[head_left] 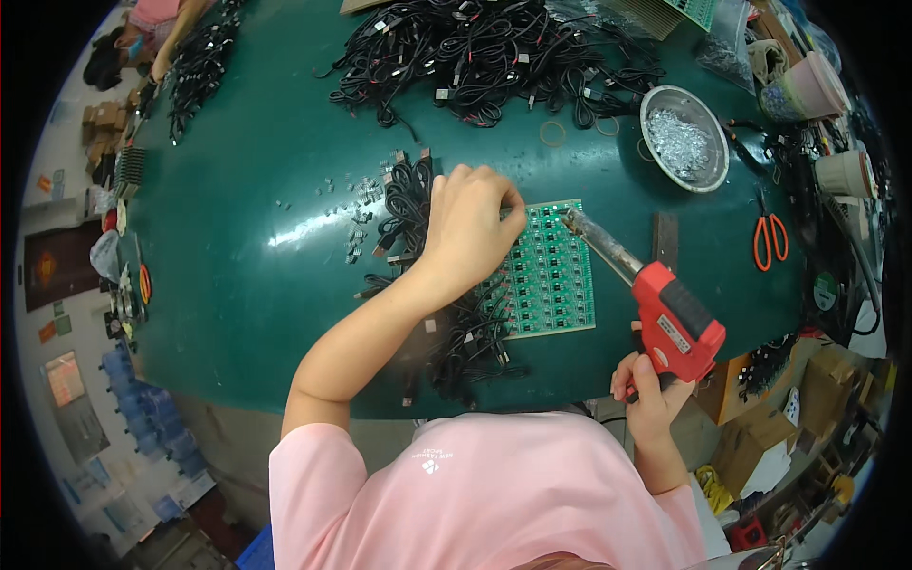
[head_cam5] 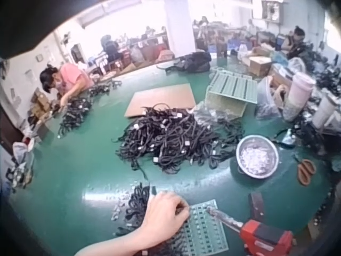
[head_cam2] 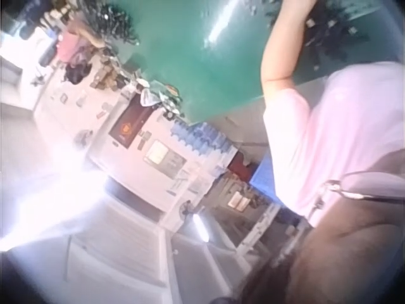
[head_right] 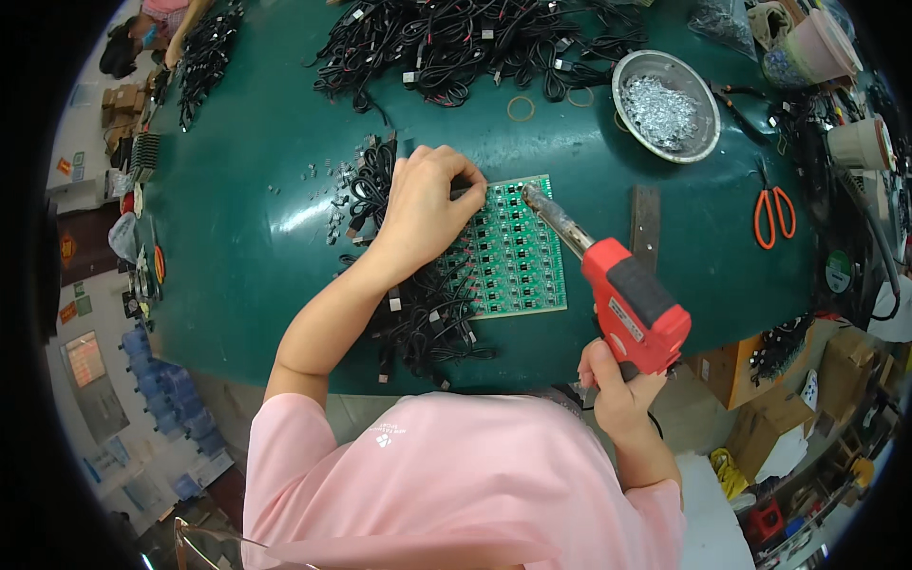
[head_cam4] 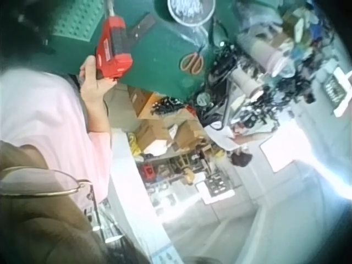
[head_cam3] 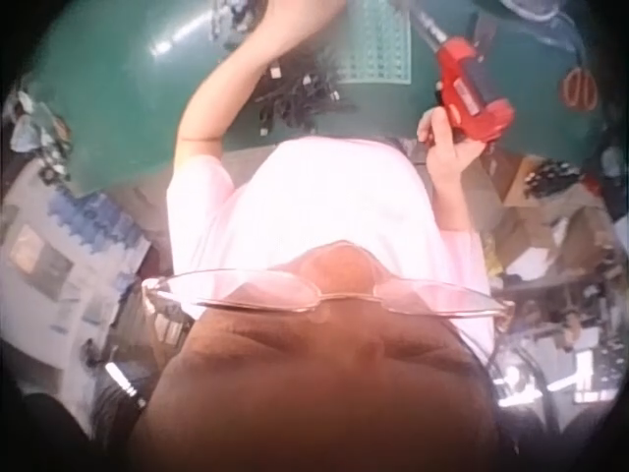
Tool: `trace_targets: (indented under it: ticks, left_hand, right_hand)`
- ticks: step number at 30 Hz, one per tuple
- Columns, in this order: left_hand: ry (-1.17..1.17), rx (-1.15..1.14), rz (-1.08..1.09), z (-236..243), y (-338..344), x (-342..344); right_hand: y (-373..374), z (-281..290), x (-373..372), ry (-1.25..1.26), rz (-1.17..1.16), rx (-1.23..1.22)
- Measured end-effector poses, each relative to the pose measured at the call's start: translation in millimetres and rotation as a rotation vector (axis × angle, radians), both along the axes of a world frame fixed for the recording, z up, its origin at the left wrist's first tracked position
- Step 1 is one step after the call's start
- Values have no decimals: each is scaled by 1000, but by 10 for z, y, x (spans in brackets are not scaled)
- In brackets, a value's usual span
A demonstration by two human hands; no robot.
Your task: Soldering electronic components and wires onto a printed circuit board using a soldering iron.
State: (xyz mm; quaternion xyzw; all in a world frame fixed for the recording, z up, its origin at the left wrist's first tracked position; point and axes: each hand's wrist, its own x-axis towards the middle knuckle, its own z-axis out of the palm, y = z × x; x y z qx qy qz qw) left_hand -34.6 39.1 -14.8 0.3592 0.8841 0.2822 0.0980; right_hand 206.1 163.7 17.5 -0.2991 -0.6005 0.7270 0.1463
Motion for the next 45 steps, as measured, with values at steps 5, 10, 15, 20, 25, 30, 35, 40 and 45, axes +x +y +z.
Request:
trace_targets:
  ticks: [5, 10, 15, 20, 25, 30, 35, 40, 45]
  left_hand:
    - [-10, 45, 21, -50, 73, 2]
    - [-7, 56, 32, -74, 54, 5]
    - [9, 84, 31, -72, 48, -3]
    - [20, 84, 39, -91, 56, 9]
    - [45, 90, 35, -101, 51, 13]
    - [67, 85, 24, -92, 68, 43]
    - [69, 84, 24, -96, 54, 37]
    - [89, 74, 26, -98, 65, 38]
    - [101, 72, 18, -96, 63, 40]
  right_hand:
    - [26, -65, -106, -34, 27, -18]
    - [12, -91, -177, -58, 34, -54]
    - [6, -107, -199, -50, 47, -31]
    - [-1, -158, -195, -54, 74, 62]
    - [-25, -144, -201, -66, 58, 38]
    - [-17, -118, -183, -80, 59, 33]
    - [-1, -79, -157, -42, 41, 78]
    - [29, -93, -129, -35, 39, 100]
    - [20, -95, -139, -37, 27, 87]
